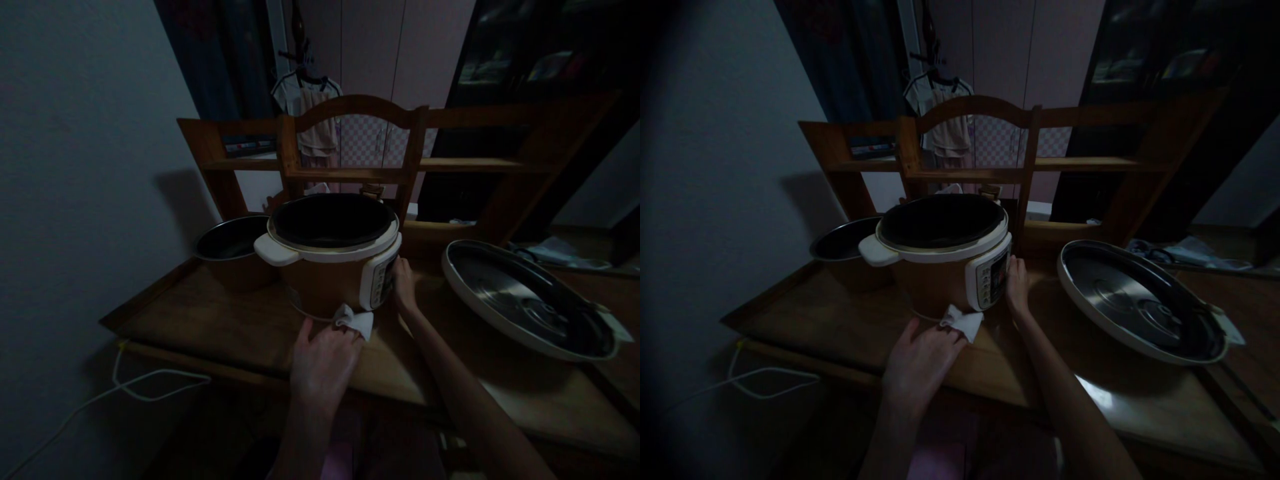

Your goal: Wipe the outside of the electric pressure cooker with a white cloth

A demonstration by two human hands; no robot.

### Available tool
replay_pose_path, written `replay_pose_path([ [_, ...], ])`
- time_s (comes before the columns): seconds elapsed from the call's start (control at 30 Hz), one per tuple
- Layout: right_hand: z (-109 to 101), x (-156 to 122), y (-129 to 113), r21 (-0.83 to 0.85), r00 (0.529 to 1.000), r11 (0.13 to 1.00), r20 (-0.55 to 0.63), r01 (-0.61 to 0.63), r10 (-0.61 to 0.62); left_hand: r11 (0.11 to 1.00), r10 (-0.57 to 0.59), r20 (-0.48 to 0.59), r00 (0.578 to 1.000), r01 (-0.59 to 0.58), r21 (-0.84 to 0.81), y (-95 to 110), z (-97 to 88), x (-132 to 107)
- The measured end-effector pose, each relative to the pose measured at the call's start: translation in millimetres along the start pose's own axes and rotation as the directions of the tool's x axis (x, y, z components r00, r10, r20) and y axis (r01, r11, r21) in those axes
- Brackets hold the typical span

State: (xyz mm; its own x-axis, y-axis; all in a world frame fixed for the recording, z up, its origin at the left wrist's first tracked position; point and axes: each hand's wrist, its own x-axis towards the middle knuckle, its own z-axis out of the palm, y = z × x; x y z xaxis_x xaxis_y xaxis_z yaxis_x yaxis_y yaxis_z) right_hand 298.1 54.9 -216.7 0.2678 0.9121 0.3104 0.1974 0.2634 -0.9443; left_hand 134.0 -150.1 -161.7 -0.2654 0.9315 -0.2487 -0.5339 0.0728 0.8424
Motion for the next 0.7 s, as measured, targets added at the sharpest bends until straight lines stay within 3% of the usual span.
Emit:
replay_pose_path([
  [0.07, 0, 0, -2, 0.004, 1.000, 1.000, 0.000, -0.001, 0.001, 0.997, 0.039, -0.012, 0.999, -0.038, 0.060, 7, -9.0, -3],
  [0.13, 0, -1, -3, 0.010, 1.000, 1.000, 0.001, -0.004, 0.004, 0.968, 0.153, -0.050, 0.987, -0.139, 0.208, 17, -22.0, -9],
  [0.2, 0, -1, -3, 0.016, 1.000, 1.000, 0.001, -0.006, 0.006, 0.805, 0.397, -0.064, 0.916, -0.314, 0.503, 27, -39.1, -17],
  [0.23, 0, -1, -3, 0.019, 1.000, 1.000, 0.000, -0.007, 0.007, 0.768, 0.434, -0.064, 0.899, -0.332, 0.547, 32, -48.5, -20],
  [0.3, 1, -1, -2, 0.024, 1.000, 1.000, -0.002, -0.008, 0.008, 0.763, 0.467, -0.083, 0.880, -0.354, 0.540, 41, -66.5, -23],
  [0.4, 1, 0, 0, 0.028, 1.000, 1.000, -0.003, -0.007, 0.007, 0.892, 0.439, -0.179, 0.881, -0.402, 0.206, 52, -82.3, -16],
  [0.5, 0, 1, 0, 0.024, 1.000, 1.000, -0.007, 0.000, 0.000, 0.901, 0.427, -0.214, 0.878, -0.434, 0.019, 58, -78.1, 2],
  [0.7, -1, -1, -3, 0.015, 1.000, 1.000, -0.007, 0.017, -0.016, 0.859, 0.509, -0.192, 0.839, -0.480, 0.179, 46, -39.9, 27],
])
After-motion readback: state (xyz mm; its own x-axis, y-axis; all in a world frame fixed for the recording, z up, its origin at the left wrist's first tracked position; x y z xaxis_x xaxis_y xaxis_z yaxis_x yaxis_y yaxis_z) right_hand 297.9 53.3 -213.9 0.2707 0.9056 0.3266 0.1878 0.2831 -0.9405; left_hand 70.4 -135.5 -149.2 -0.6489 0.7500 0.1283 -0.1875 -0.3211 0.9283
